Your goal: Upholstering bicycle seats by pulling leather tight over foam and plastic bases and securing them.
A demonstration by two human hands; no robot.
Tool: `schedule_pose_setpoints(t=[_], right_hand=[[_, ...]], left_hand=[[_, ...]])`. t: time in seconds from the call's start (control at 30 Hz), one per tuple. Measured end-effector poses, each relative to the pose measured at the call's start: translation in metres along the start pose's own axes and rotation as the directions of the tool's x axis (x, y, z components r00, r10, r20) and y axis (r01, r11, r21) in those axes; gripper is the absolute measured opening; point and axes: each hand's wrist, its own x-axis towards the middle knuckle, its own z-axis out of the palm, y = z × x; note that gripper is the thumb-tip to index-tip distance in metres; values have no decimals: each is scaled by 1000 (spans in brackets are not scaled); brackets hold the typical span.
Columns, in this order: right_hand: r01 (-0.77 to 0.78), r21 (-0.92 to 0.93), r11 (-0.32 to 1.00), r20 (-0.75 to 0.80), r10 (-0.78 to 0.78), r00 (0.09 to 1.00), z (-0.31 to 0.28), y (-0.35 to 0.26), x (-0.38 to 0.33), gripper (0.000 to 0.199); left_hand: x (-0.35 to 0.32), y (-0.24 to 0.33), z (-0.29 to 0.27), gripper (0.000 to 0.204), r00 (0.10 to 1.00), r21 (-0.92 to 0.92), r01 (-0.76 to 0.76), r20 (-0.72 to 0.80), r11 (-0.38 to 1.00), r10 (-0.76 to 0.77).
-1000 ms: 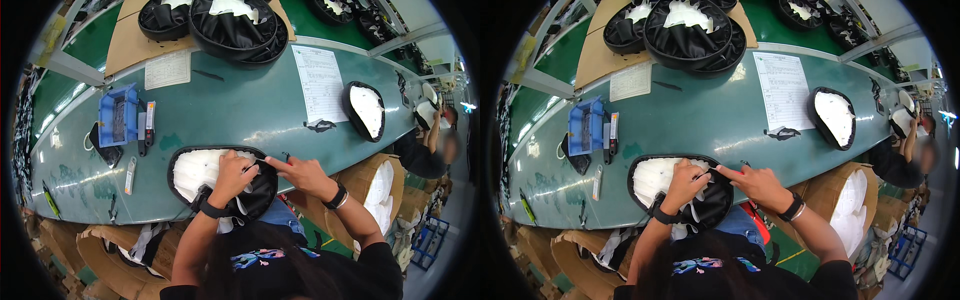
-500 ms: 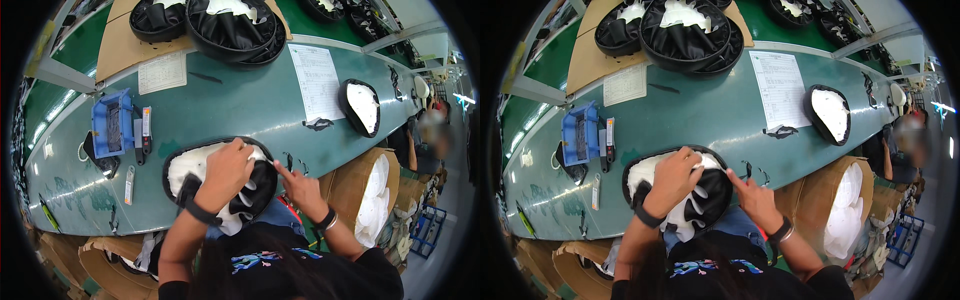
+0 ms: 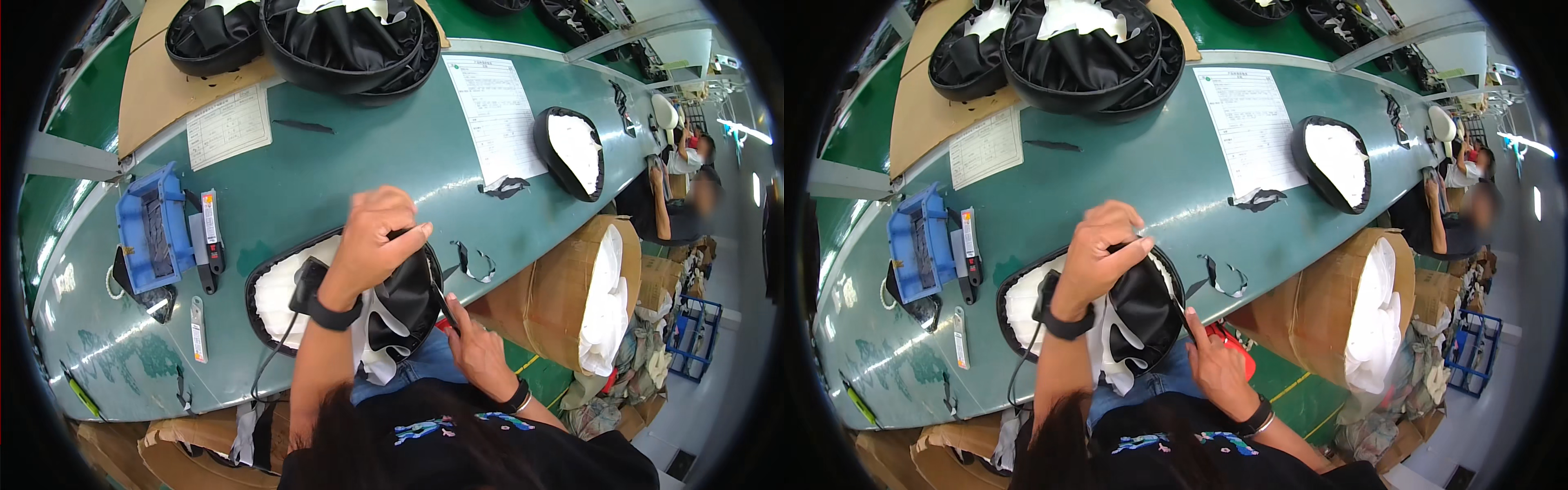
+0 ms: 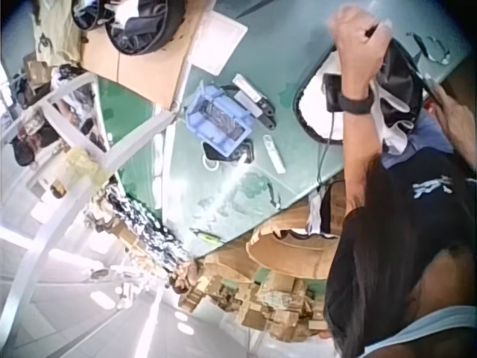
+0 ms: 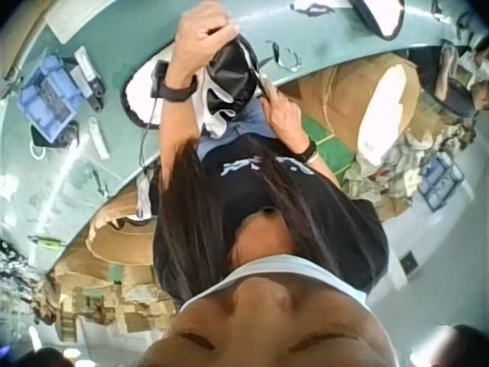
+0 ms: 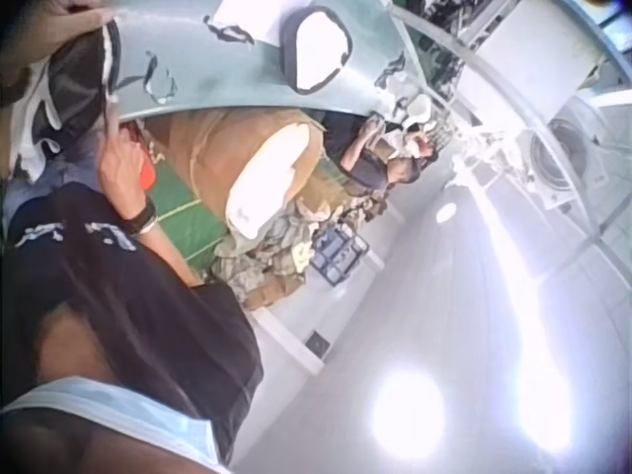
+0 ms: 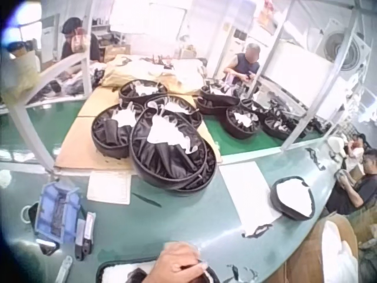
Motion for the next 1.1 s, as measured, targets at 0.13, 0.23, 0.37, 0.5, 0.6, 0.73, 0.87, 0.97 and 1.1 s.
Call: schedule_pose_setpoints(t=[0.13,0.23,0.37,0.5,0.6,0.73,0.87,0.97,1.1], right_hand=[[135,-229,964,16,-135,991,-23,15,43,58],[381,-380,843,8,-409,912,-48,34,101,54],[649,-298,700,113,-650,752,-79,22,172,47],[771,-241,589,269,-723,637,-107,0,204,46],[823,-214,526,341,-749,568,-105,-9,213,48],[828,-200,524,308,-768,561,-97,-10,219,50],[827,-194,528,341,-754,561,-96,-8,221,58],[812,-224,539,364,-726,583,-95,-3,213,63],[669,-256,698,400,-554,730,-96,25,186,62]], left_hand=[[-29,11,-58,27,915,533,351,-19,770,-404],[-58,37,-69,23,884,522,421,-51,742,-465],[-56,67,-55,23,899,121,425,-167,897,-404],[-62,89,-61,16,794,114,593,85,797,-602],[-71,86,-55,6,804,259,533,141,805,-578],[-40,69,-43,15,871,76,485,-131,871,-474],[-42,32,-8,26,943,791,265,-93,551,-320],[-36,4,-15,25,969,703,239,-126,670,-214],[-34,9,-55,30,901,171,428,-155,887,-405]])
